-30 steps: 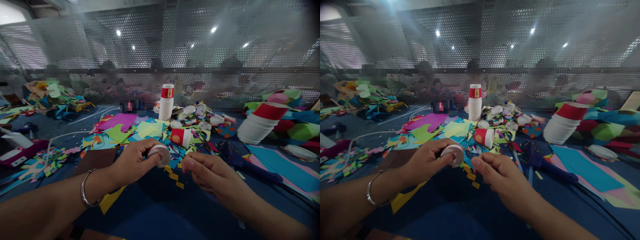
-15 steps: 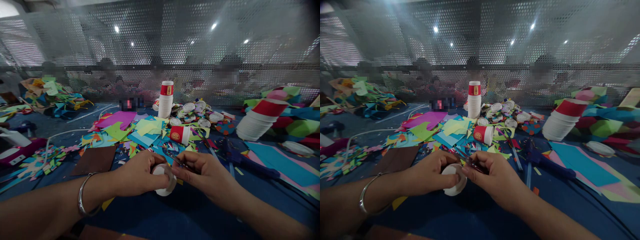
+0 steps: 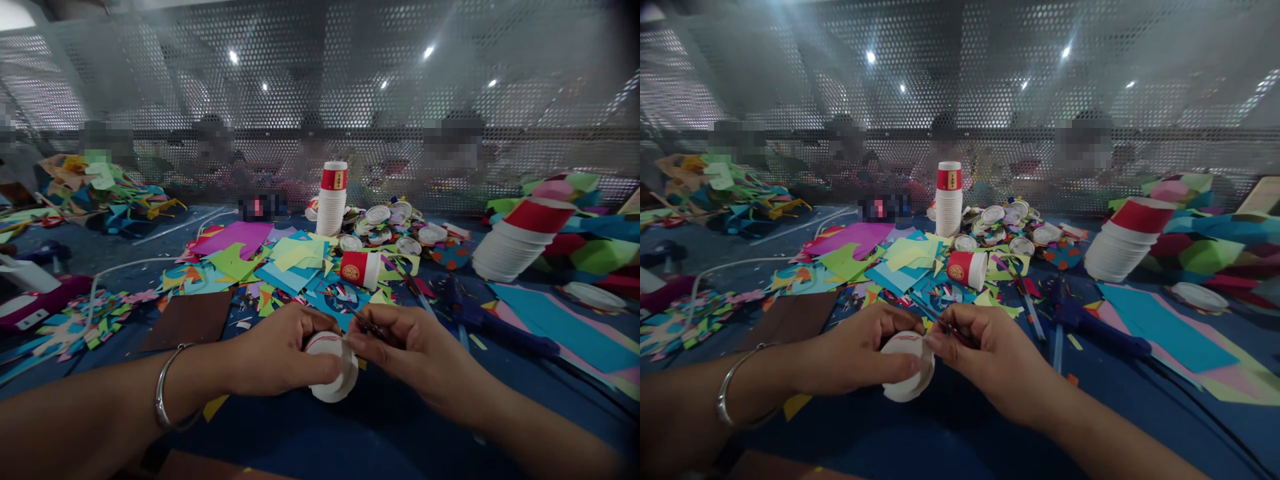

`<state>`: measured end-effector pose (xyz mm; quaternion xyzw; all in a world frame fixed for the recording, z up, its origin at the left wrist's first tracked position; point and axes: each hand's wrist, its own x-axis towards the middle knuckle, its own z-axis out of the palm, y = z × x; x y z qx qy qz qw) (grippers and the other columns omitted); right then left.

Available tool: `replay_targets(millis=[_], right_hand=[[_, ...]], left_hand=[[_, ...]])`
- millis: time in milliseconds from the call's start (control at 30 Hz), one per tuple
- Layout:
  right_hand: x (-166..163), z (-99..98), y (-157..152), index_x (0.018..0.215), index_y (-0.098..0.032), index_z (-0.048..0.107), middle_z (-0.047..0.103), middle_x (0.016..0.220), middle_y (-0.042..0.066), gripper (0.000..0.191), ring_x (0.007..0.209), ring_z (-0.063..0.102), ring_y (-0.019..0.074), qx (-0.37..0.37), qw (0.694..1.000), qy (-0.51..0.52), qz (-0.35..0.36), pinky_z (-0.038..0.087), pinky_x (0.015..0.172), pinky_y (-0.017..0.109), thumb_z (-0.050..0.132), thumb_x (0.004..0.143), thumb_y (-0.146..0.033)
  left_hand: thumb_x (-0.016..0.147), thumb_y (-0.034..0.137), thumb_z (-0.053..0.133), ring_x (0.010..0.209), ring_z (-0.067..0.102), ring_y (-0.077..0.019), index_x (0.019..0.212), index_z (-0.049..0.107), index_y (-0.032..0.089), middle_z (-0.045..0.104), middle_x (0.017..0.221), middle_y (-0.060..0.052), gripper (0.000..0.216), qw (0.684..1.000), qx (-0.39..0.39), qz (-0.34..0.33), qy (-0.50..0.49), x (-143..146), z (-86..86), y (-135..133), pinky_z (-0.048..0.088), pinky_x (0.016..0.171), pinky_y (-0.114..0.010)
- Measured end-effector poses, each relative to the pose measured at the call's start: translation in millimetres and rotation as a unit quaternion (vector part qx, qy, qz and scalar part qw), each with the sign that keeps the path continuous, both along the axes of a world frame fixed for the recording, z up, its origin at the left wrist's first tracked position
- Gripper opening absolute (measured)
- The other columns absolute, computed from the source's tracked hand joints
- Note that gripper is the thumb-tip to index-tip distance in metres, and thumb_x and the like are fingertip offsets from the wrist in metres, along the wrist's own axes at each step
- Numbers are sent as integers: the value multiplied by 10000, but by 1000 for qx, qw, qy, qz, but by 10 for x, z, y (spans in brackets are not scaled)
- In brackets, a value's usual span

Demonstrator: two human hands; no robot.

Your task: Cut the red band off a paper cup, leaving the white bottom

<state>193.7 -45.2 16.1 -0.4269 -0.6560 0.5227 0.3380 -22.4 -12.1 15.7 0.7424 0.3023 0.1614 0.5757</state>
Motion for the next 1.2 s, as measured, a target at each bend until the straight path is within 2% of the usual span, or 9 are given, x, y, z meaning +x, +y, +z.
replay_targets(millis=[167, 300, 433, 533, 700, 867, 1100, 1200], right_hand=[[-19, 50, -17, 814, -189, 597, 448, 679, -57, 398, 536, 307, 80, -11, 1000, 23, -2, 234, 447, 225, 743, 859, -556], [12, 50, 8, 819, -198, 576, 461, 718, -42, 423, 605, 372, 104, 57, 998, -25, -31, 305, 529, 240, 661, 908, -603], [54, 21, 14, 877, -213, 588, 437, 696, -44, 413, 617, 367, 122, 108, 991, -78, -22, 293, 555, 262, 527, 986, -607], [52, 21, -5, 875, -219, 594, 464, 677, -44, 389, 607, 391, 125, 131, 984, -121, -29, 292, 553, 266, 522, 997, -581], [36, 34, -41, 864, -223, 580, 505, 675, -41, 355, 593, 424, 127, 165, 972, -166, -31, 303, 543, 269, 524, 1006, -544], [42, 26, -74, 818, -218, 545, 497, 679, -31, 378, 583, 413, 124, 213, 956, -202, -22, 302, 537, 277, 483, 1026, -527], [43, 27, -106, 771, -219, 509, 461, 644, -48, 377, 559, 387, 114, 240, 946, -216, -17, 288, 528, 269, 478, 1037, -484], [41, 22, -111, 765, -217, 508, 465, 637, -51, 371, 558, 397, 112, 248, 944, -219, -23, 286, 533, 267, 474, 1042, -461]], left_hand=[[858, 383, 686, 655, 426, -99, 801, 589, 159, 498, 726, 28, 251, 998, -25, -23, -55, 2, 22, -5, 351, 596, -217], [870, 408, 697, 633, 451, -90, 824, 643, 158, 536, 747, 28, 260, 996, 12, 34, -80, 34, 19, 17, 349, 573, -208], [874, 315, 682, 652, 464, -95, 800, 649, 165, 542, 739, 33, 170, 989, 57, 94, -103, 34, 3, 44, 356, 591, -219], [876, 292, 663, 670, 465, -104, 771, 633, 163, 525, 730, 30, 169, 984, 87, 109, -107, 20, -1, 46, 363, 614, -237], [884, 280, 663, 722, 498, -119, 779, 634, 169, 548, 779, 18, 156, 979, 151, 106, -86, 3, -2, 24, 383, 663, -258], [900, 231, 655, 749, 505, -122, 753, 641, 166, 535, 753, 24, 162, 974, 204, 70, -74, -6, 26, 2, 391, 713, -261], [902, 234, 654, 758, 517, -138, 776, 685, 149, 565, 758, 7, 155, 972, 216, 61, -68, -3, 39, 20, 397, 724, -277], [904, 238, 660, 767, 522, -133, 774, 685, 151, 562, 762, 12, 158, 976, 199, 59, -67, -1, 36, 27, 396, 734, -270]])
